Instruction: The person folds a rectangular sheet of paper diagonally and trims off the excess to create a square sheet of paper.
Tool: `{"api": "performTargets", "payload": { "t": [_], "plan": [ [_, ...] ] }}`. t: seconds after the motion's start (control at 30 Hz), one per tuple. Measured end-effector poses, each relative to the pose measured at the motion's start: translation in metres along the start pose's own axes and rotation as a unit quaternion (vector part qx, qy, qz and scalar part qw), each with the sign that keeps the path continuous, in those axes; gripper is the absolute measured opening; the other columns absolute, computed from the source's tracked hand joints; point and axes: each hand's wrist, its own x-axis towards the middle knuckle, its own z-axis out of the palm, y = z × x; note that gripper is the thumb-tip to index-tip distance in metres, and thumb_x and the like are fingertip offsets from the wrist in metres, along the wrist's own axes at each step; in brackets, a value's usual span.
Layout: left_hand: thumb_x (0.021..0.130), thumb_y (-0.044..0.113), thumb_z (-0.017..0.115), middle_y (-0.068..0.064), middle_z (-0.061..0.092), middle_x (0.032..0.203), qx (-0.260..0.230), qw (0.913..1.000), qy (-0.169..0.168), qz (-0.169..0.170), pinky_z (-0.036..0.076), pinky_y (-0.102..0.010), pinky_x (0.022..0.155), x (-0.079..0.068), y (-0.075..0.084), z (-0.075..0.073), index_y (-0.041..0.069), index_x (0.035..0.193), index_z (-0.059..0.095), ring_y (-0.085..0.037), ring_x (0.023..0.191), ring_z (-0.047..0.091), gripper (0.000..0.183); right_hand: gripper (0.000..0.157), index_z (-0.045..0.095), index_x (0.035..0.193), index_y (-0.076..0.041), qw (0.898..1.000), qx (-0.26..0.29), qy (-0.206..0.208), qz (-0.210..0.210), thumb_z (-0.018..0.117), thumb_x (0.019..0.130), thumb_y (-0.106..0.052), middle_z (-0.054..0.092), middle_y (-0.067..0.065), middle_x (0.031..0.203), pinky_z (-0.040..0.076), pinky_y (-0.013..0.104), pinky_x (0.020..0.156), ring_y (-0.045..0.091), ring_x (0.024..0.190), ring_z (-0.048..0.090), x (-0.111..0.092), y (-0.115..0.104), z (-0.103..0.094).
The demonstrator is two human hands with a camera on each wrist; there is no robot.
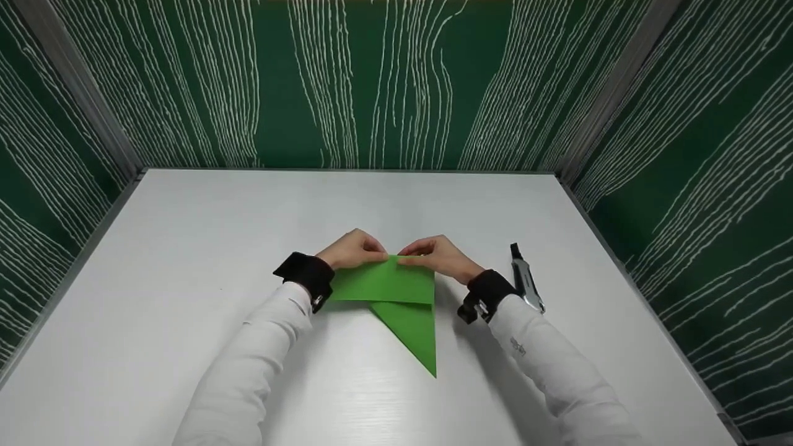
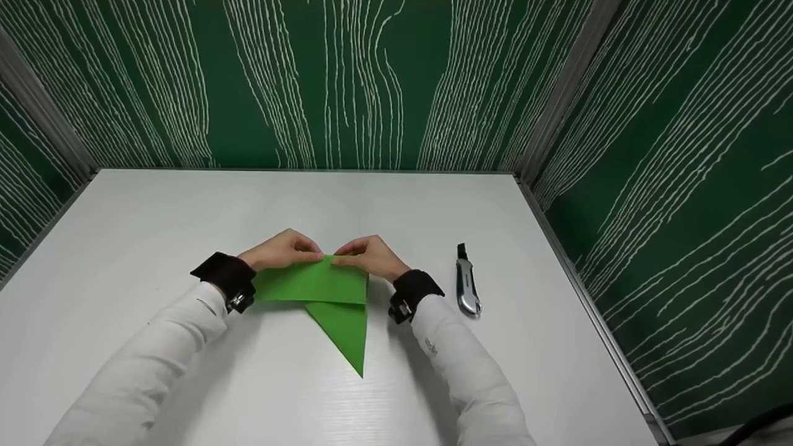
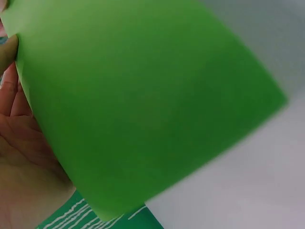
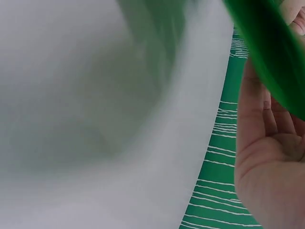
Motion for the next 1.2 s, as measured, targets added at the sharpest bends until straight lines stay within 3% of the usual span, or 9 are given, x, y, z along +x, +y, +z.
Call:
{"api": "performTargets", "payload": {
  "t": [0.4,0.87,1.2],
  "plan": [
    [0.1,0.021,0.067,-0.018,0.078,0.111,0.006,1.0,-0.003,0.003,0.043,-0.016,0.076,0.0025,0.0009,0.0013,-0.002,0.111,0.078,-0.005,0.081,0.057,0.027,0.027,0.078,0.115,-0.006,0.999,-0.032,0.002,-0.02,0.067,0.101,-0.025,0.078,0.01,0.114,0.052,0.019,0.085,0.001,0.091,0.067,0.006,-0.0043,0.0046],
    [0.098,0.025,0.07,-0.014,0.08,0.103,0.016,0.9998,0.011,0.005,0.04,-0.016,0.07,0.0032,0.0061,0.0053,0.002,0.107,0.081,-0.003,0.072,0.052,0.026,0.024,0.08,0.111,-0.007,0.998,-0.044,-0.004,-0.043,0.067,0.101,-0.025,0.08,0.01,0.108,0.052,0.018,0.078,0.001,0.086,0.067,0.006,-0.0052,0.0029],
    [0.097,0.026,0.071,-0.016,0.079,0.109,0.012,0.9998,0.011,-0.011,0.044,-0.016,0.073,0.0,0.0049,0.0024,0.002,0.109,0.08,-0.005,0.079,0.06,0.028,0.025,0.081,0.108,-0.008,0.999,-0.041,-0.001,-0.019,0.072,0.098,-0.028,0.08,0.001,0.101,0.051,0.018,0.078,0.001,0.086,0.066,0.0045,0.0029,-0.0037]
  ]
}}
